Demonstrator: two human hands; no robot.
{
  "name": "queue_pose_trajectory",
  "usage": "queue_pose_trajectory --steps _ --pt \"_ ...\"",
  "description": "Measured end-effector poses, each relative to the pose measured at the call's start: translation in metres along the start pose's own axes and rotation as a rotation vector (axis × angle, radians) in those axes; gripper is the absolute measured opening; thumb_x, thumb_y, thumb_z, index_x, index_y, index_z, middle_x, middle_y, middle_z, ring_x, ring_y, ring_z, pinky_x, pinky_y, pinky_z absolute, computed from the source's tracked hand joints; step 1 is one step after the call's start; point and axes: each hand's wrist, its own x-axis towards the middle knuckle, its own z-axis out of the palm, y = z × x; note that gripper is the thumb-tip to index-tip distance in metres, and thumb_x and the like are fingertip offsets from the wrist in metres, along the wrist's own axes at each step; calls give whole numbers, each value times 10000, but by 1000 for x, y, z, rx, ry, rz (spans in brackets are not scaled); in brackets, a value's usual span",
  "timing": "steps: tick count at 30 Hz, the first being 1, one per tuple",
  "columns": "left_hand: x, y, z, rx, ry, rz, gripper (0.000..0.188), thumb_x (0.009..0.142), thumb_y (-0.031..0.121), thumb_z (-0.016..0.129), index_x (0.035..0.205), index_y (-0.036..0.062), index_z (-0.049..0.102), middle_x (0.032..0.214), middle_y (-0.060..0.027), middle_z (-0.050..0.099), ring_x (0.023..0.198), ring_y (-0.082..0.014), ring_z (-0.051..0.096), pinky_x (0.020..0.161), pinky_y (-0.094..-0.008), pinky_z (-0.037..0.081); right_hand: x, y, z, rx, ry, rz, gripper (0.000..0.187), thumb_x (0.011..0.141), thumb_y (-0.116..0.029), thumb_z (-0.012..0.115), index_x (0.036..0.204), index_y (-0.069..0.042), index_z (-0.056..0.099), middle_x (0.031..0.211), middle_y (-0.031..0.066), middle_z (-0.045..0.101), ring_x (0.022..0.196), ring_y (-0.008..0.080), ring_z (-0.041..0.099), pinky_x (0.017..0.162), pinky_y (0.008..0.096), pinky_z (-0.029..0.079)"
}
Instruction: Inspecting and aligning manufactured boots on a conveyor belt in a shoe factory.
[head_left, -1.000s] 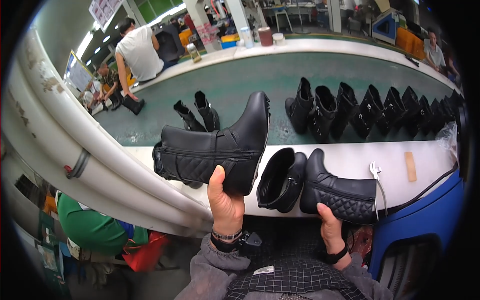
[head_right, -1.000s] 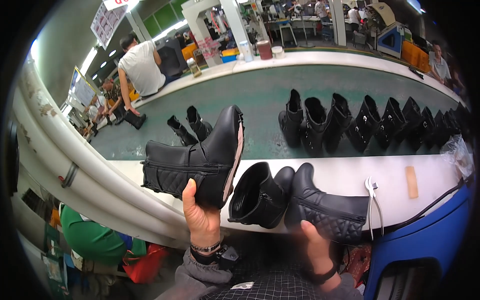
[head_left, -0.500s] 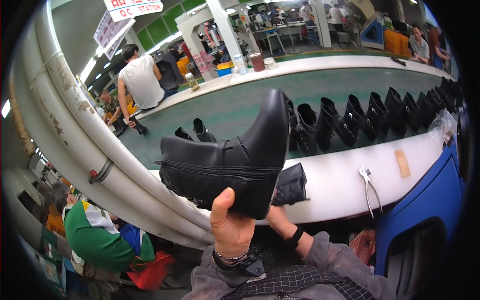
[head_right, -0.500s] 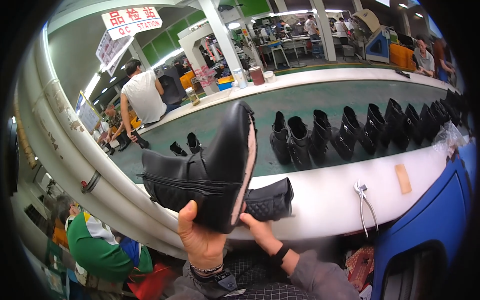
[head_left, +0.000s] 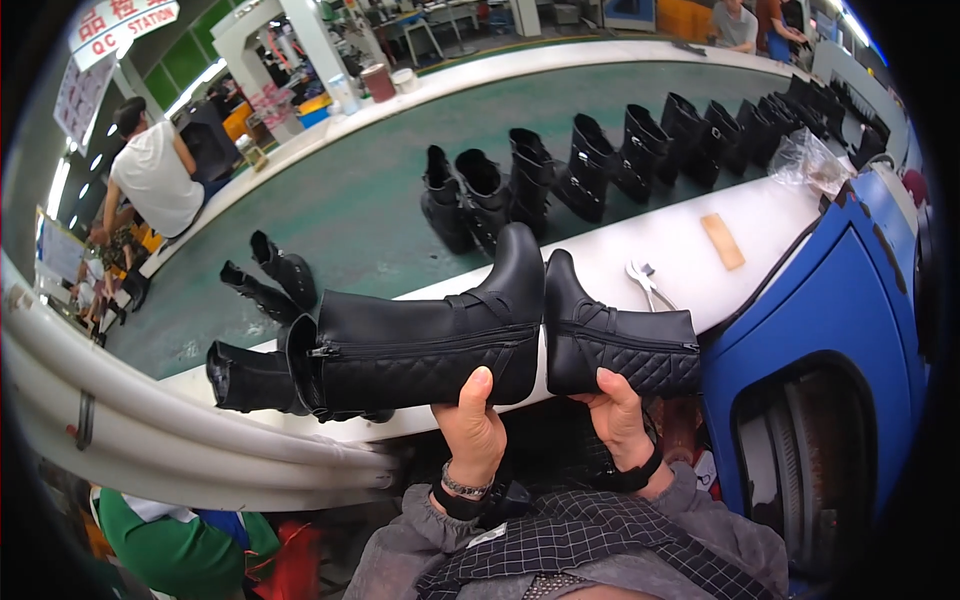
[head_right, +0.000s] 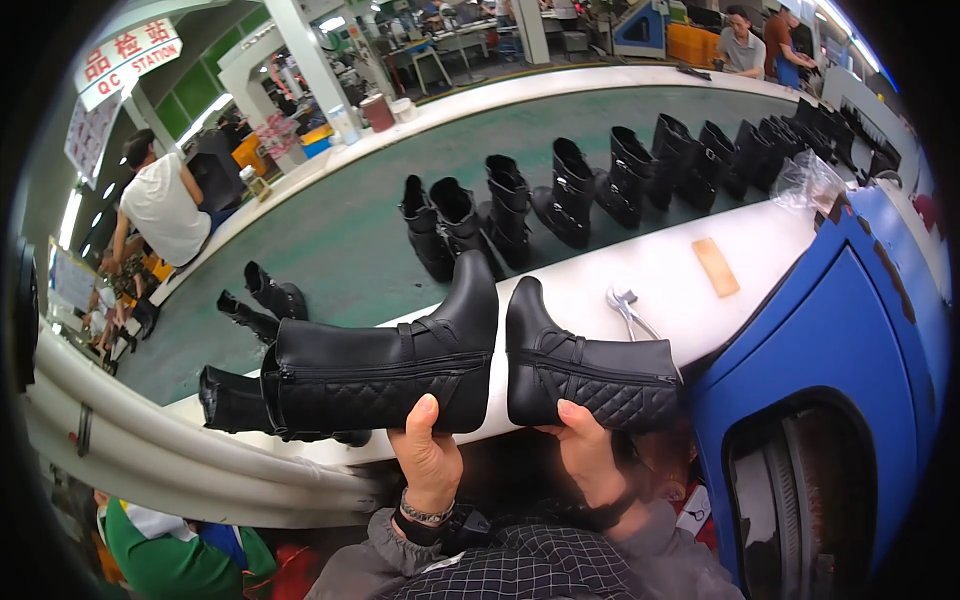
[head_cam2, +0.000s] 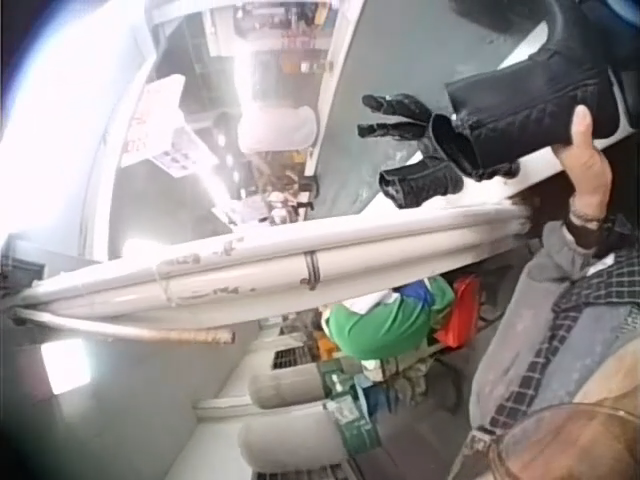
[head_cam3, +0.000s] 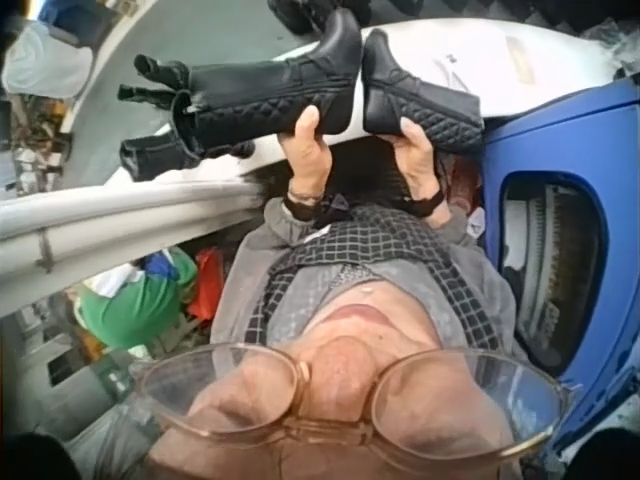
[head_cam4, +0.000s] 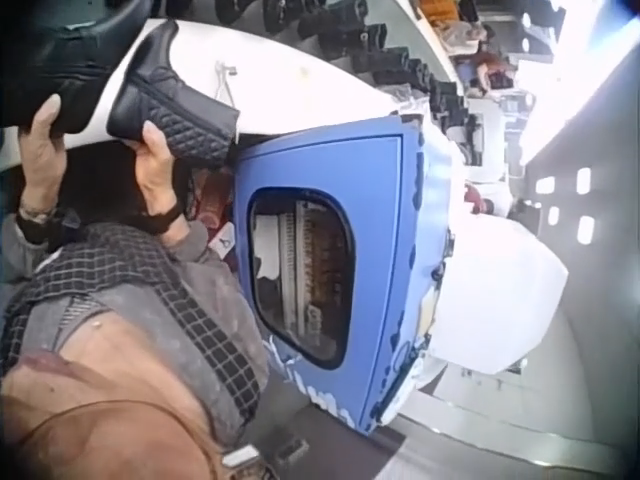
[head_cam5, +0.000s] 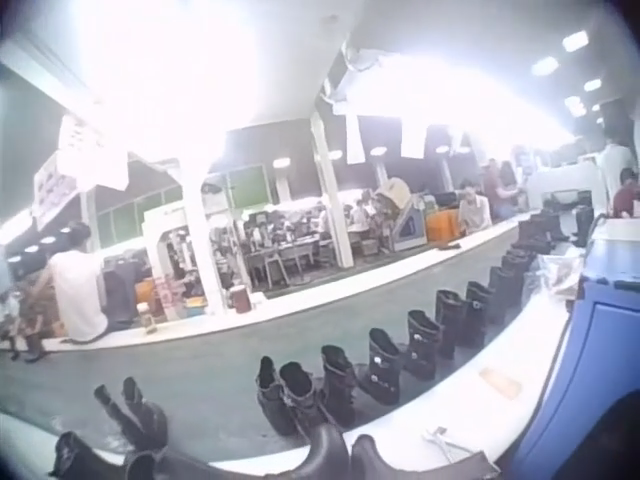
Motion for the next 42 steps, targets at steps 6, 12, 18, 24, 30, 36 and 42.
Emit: queue_pose_trajectory --steps 6,12,18,24,30,36,42 --pt "-5 -31 9 169 3 7 509 807 86 656 1286 18 496 1230 -77 561 1141 -208 554 1033 -344 423 -2 4 -21 164 -51 23 416 839 -266 596 1137 20 641 1094 141 685 993 279 671 873 423 552" --pt "19 -18 32 202 -86 190 497 811 62 671 1270 -7 497 1212 -96 566 1087 -209 567 991 -346 429 2 0 -23 175 3 -7 430 823 -258 601 1150 19 637 1101 142 683 986 278 674 855 419 559" --pt "8 -18 43 552 -268 556 439 791 14 662 1212 -22 540 1123 -109 606 1013 -189 591 889 -332 481 6 4 -29 127 9 5 431 816 -259 602 1149 12 643 1111 140 680 1018 276 660 892 412 537" --pt "-8 -50 17 144 44 -17 460 854 108 628 1284 9 496 1193 -100 582 1077 -206 587 969 -355 473 -1 19 -53 -104 122 -131 439 805 -212 598 1194 -10 616 1163 130 655 1101 265 614 947 420 492" --pt "-15 -80 -13 -14 190 -292 352 905 190 596 1217 32 557 1191 -84 615 1098 -215 598 976 -383 480 -10 9 -45 7 179 -128 460 796 -190 607 1216 -3 586 1166 120 646 1078 259 623 957 421 491" --pt "-18 -86 -17 0 206 -371 334 912 253 593 1159 30 598 1167 -78 640 1083 -216 607 991 -391 459 -6 3 -43 33 142 -99 457 801 -190 611 1217 -2 581 1167 127 644 1083 257 619 935 410 507" --pt "-20 -86 -13 -7 199 -368 348 900 253 612 1170 34 597 1181 -74 635 1102 -216 600 1010 -393 449 -7 11 -57 -83 181 -134 461 801 -176 620 1230 -13 571 1172 120 639 1070 258 626 924 409 514"
